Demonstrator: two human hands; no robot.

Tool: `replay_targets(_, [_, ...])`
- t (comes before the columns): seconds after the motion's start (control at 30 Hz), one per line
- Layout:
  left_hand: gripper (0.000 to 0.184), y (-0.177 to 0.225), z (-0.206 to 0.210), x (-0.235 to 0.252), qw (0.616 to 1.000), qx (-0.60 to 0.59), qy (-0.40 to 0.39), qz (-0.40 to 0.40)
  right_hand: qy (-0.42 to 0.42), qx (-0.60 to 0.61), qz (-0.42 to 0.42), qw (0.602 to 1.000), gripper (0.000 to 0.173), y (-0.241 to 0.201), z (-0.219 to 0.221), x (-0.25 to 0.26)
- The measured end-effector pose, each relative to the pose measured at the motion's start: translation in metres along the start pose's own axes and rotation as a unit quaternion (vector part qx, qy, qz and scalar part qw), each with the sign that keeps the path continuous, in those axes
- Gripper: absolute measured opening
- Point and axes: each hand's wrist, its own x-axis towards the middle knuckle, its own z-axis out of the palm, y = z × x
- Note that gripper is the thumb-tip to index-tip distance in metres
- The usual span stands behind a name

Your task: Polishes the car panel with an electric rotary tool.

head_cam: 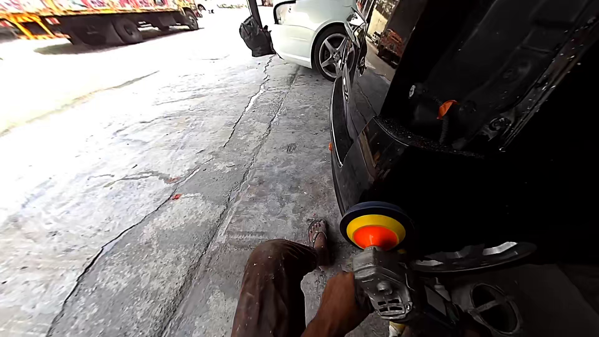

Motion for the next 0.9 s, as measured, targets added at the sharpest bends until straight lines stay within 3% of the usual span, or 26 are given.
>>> replay_targets(0.1, [0.049, -0.010, -0.004, 0.000, 0.998, 0.042, 0.037, -0.018, 0.060, 0.031, -0.071, 0.995, 0.045, 0.004, 0.033, 0.014])
replay_targets(0.17, [0.045, 0.002, -0.018, 0.001, 0.995, 0.092, 0.008, -0.023, 0.078, 0.076, -0.065, 0.992, 0.044, 0.004, 0.052, 0.017])
replay_targets(0.3, [0.033, 0.062, -0.038, 0.008, 0.983, 0.161, -0.088, 0.013, 0.052, 0.191, 0.007, 0.980, 0.054, 0.023, 0.075, 0.009])
replay_targets(0.43, [0.022, 0.136, -0.017, 0.023, 0.963, 0.215, -0.157, 0.050, 0.018, 0.252, 0.108, 0.961, 0.071, 0.063, 0.088, 0.001])
replay_targets(0.53, [0.020, 0.169, -0.005, 0.029, 0.956, 0.231, -0.169, 0.057, 0.009, 0.266, 0.131, 0.955, 0.075, 0.085, 0.087, 0.000])
replay_targets(0.7, [0.029, 0.140, 0.001, 0.025, 0.960, 0.229, -0.159, 0.009, 0.025, 0.207, 0.065, 0.976, 0.066, 0.074, 0.078, 0.005])
replay_targets(0.9, [0.040, 0.091, 0.002, 0.014, 0.969, 0.217, -0.108, -0.056, -0.005, 0.165, 0.060, 0.984, 0.055, 0.059, 0.086, 0.022])
